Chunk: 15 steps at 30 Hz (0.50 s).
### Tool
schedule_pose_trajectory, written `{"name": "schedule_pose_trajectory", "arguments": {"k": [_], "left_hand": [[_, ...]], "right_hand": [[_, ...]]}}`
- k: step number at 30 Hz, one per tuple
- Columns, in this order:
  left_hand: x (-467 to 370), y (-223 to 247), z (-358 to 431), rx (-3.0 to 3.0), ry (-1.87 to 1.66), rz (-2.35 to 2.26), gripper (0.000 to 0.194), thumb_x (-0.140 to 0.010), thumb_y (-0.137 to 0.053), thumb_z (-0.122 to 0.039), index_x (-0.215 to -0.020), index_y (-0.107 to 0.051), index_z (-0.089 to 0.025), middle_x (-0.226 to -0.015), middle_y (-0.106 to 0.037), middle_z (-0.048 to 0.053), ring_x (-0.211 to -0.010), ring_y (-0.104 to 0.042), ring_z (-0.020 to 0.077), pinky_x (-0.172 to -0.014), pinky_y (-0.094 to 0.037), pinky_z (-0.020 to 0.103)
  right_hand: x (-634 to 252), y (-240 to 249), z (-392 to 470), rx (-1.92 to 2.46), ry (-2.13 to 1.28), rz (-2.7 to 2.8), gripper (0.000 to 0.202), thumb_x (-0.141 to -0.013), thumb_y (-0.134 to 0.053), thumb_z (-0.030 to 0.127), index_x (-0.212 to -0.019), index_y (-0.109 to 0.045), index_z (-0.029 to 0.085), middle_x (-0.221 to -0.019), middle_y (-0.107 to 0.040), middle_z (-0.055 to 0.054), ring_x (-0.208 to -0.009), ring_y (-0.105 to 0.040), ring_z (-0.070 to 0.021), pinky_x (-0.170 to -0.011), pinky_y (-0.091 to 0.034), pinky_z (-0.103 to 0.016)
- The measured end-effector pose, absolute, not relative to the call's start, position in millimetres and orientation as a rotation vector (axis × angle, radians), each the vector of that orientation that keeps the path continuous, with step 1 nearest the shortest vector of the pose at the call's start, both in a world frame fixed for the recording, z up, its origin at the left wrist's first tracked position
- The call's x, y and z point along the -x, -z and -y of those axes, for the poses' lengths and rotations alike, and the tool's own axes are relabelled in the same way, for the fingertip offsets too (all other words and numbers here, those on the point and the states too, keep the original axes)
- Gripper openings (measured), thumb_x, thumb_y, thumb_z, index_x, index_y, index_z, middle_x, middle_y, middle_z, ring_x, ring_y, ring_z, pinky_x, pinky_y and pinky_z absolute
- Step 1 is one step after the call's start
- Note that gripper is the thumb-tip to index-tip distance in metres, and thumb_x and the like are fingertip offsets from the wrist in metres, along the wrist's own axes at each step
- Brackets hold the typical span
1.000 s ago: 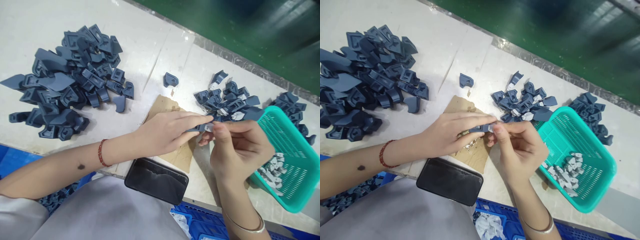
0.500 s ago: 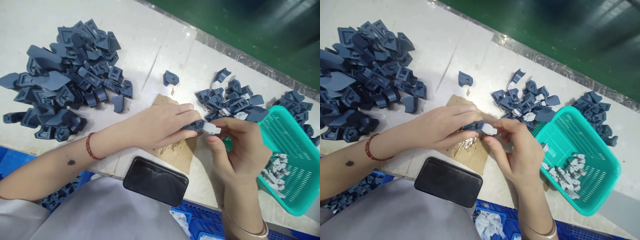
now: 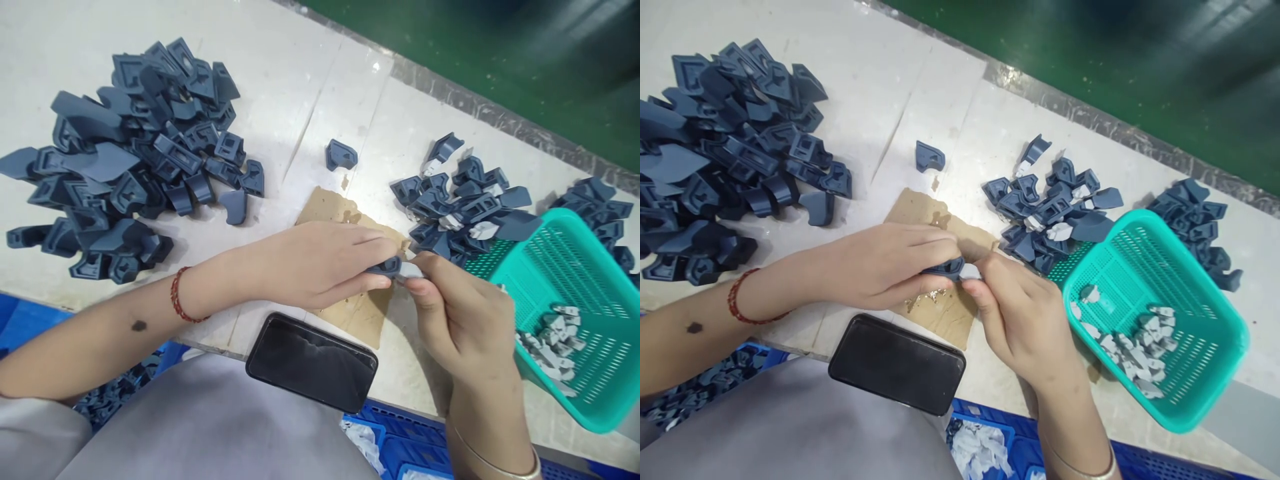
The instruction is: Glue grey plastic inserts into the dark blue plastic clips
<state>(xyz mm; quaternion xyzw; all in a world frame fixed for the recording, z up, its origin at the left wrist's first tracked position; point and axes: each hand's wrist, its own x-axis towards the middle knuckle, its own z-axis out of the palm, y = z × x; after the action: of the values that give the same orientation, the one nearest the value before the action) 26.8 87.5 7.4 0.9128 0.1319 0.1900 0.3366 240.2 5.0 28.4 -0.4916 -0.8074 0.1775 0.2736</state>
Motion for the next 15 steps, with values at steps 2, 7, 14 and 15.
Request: {"name": "schedule_pose_trajectory", "arguments": {"k": [2,7,14,15], "left_hand": [[-27.3,-8.9,-86.1,-2.369,-0.469,-0.354,0.035,-0.113,-0.030,-0.039,-0.100,-0.055,-0.018,-0.097,-0.070,0.010,-0.083,-0.063,0.0221,-0.079,-0.049,0.034],[-27.7,-8.1,-83.5,-2.361,-0.507,-0.349,0.034,-0.112,-0.031,-0.038,-0.097,-0.054,-0.018,-0.098,-0.071,0.011,-0.083,-0.063,0.0220,-0.076,-0.049,0.033],[-27.1,-1.8,-86.9,-2.529,-0.596,-0.468,0.034,-0.111,-0.036,-0.038,-0.113,-0.059,-0.013,-0.111,-0.073,0.015,-0.100,-0.068,0.0266,-0.084,-0.053,0.036],[-26.7,-2.5,-88.2,-2.564,-0.604,-0.491,0.034,-0.111,-0.038,-0.038,-0.113,-0.060,-0.012,-0.110,-0.073,0.015,-0.100,-0.068,0.0272,-0.085,-0.053,0.037]], "right_hand": [[-238.9,-30.0,-5.0,1.333,-0.563,2.141,0.016,-0.105,-0.050,0.021,-0.091,-0.056,0.026,-0.066,-0.049,0.003,-0.055,-0.052,-0.0130,-0.054,-0.041,-0.025],[-237.0,-29.1,-4.9,1.334,-0.584,2.125,0.013,-0.105,-0.049,0.019,-0.096,-0.056,0.025,-0.067,-0.050,0.004,-0.055,-0.052,-0.0106,-0.051,-0.039,-0.023],[-236.8,-20.2,-8.6,1.447,-0.460,2.106,0.016,-0.107,-0.049,0.026,-0.100,-0.062,0.023,-0.072,-0.059,0.002,-0.062,-0.059,-0.0123,-0.056,-0.041,-0.024],[-237.2,-19.6,-9.3,1.463,-0.449,2.102,0.016,-0.107,-0.049,0.027,-0.107,-0.065,0.024,-0.079,-0.065,0.000,-0.068,-0.063,-0.0138,-0.059,-0.043,-0.025]]}}
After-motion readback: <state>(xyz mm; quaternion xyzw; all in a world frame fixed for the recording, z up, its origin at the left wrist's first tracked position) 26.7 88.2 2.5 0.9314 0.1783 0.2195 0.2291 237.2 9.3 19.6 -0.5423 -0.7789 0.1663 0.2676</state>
